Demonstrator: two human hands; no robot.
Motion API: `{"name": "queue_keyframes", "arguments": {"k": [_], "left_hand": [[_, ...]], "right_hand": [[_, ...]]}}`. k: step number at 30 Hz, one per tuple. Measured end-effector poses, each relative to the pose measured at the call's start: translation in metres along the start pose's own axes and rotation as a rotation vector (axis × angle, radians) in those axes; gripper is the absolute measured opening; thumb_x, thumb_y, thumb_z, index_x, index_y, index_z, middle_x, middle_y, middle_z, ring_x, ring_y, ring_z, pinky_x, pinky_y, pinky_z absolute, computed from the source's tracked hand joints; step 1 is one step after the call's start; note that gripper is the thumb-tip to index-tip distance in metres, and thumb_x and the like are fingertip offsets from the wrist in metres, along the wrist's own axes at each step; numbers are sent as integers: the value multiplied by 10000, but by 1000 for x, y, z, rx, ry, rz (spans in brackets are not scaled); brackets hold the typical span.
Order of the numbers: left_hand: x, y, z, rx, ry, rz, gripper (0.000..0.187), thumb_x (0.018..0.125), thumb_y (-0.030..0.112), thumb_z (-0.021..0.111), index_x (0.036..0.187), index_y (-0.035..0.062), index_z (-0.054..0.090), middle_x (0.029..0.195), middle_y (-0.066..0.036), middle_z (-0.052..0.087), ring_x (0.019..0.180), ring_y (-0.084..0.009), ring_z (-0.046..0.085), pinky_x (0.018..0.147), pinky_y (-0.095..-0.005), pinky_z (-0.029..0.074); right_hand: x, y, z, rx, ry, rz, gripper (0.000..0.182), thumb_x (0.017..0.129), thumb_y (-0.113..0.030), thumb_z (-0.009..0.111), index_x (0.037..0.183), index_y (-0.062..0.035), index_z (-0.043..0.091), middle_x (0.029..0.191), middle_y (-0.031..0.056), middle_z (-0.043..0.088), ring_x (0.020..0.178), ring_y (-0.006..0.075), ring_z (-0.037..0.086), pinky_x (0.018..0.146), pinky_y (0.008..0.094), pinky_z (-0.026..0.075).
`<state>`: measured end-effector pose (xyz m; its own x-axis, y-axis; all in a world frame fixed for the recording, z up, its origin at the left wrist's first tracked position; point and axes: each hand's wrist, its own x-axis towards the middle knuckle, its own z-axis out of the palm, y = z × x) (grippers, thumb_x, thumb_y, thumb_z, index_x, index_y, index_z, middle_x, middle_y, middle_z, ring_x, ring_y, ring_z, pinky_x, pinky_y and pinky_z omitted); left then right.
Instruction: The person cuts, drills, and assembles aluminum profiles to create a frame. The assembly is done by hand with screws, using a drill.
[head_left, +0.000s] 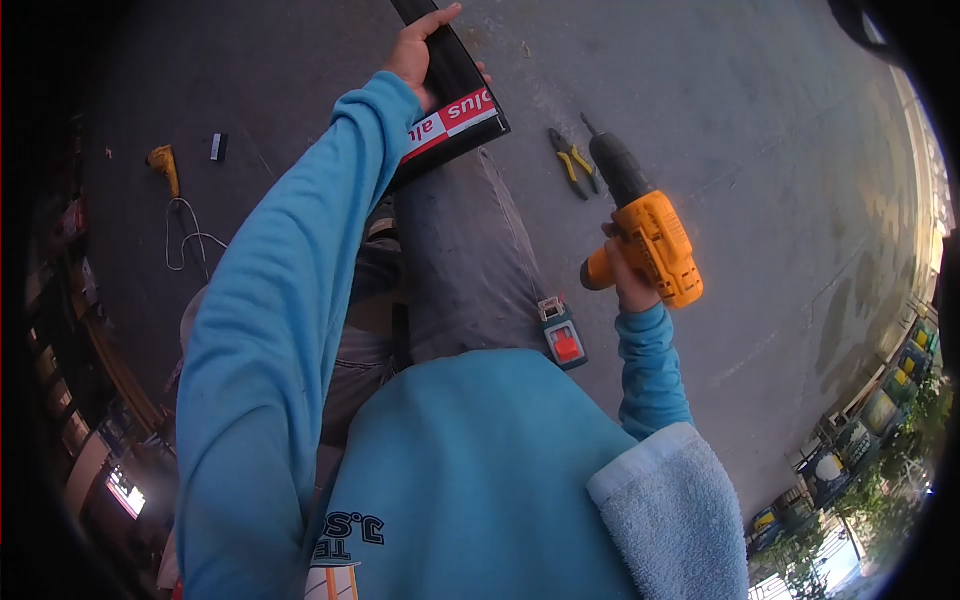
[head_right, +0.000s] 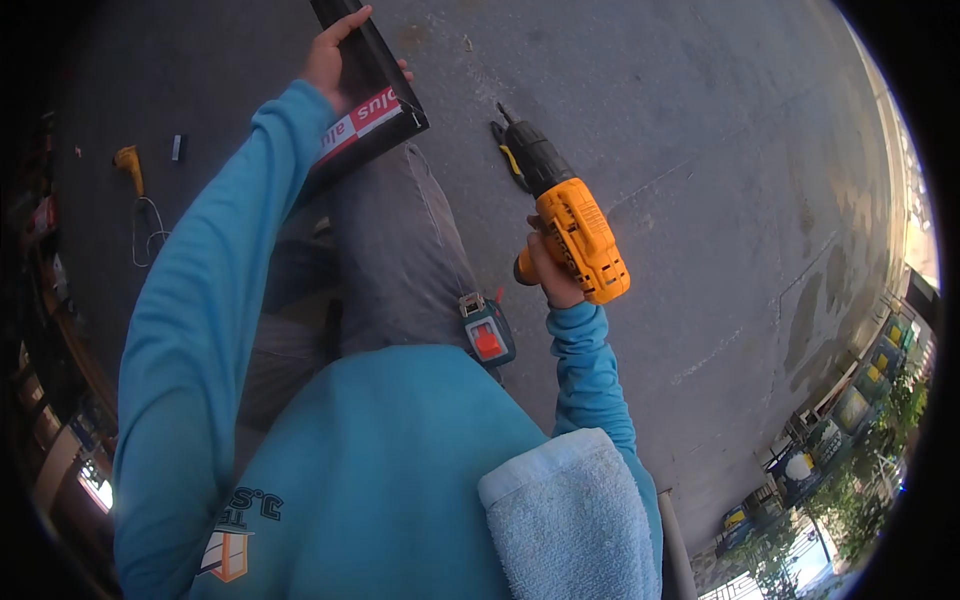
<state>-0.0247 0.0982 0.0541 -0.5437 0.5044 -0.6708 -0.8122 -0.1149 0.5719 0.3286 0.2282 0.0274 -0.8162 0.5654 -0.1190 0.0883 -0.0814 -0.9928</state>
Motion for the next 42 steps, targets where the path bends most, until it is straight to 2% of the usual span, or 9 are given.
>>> {"name": "queue_keyframes", "arguments": {"k": [2,3,5,7,8,12,16,18,42], "left_hand": [[-6,0,3,30,-15,22,428,802,453,651,886,34,665,764,-110,673,654,-264,656,644,-398,561],[-5,-2,2,22,-11,25,428,802,453,651,886,34,665,764,-110,673,654,-264,656,644,-398,561],[-3,-2,-2,30,1,38,407,792,439,649,867,39,656,748,-113,664,633,-266,648,625,-394,557],[-4,-4,0,28,14,40,395,781,430,648,847,40,652,734,-112,660,619,-264,644,614,-389,556],[-5,-4,1,31,26,41,383,770,420,647,828,41,648,720,-111,656,604,-262,639,602,-384,554],[-3,-5,-3,62,39,55,382,752,415,641,802,37,645,698,-117,652,588,-265,637,591,-382,556],[-4,-5,-3,72,34,36,383,749,417,629,781,36,642,674,-127,648,574,-273,639,589,-386,562],[-3,-5,-1,81,44,43,388,750,420,625,784,34,643,673,-131,648,572,-275,640,592,-387,565],[-9,-2,2,145,75,51,450,736,444,614,775,-5,617,682,-193,638,586,-321,648,599,-415,573]], "right_hand": [[1,-8,19,14,-87,-203,391,817,-30,654,1178,-47,504,1011,85,614,996,217,642,874,367,540],[1,-7,26,11,-95,-202,391,817,-30,654,1178,-47,504,1011,85,614,996,217,642,874,367,540],[1,-2,39,-589,-35,-478,400,790,-52,706,1127,-51,491,1012,76,599,875,193,647,779,271,518],[-3,-4,44,-372,-128,-314,423,814,-52,707,1182,-72,499,1042,59,528,952,186,550,784,283,456],[-4,8,43,-290,-112,-196,434,812,-80,740,1151,-64,470,1043,68,544,943,171,566,798,275,461],[-11,23,45,-172,-104,-50,425,807,-107,760,1118,-68,472,1027,75,572,897,164,604,802,279,485],[-6,19,44,-236,-132,-185,428,812,-123,760,1128,-68,477,1017,76,579,895,154,608,786,287,497],[0,25,43,-249,-161,-368,450,805,-157,770,1090,-58,437,1018,150,663,892,228,677,779,328,540],[2,34,41,-281,-214,-332,433,820,-169,755,1096,-54,442,1051,156,656,913,235,675,801,325,537]]}}
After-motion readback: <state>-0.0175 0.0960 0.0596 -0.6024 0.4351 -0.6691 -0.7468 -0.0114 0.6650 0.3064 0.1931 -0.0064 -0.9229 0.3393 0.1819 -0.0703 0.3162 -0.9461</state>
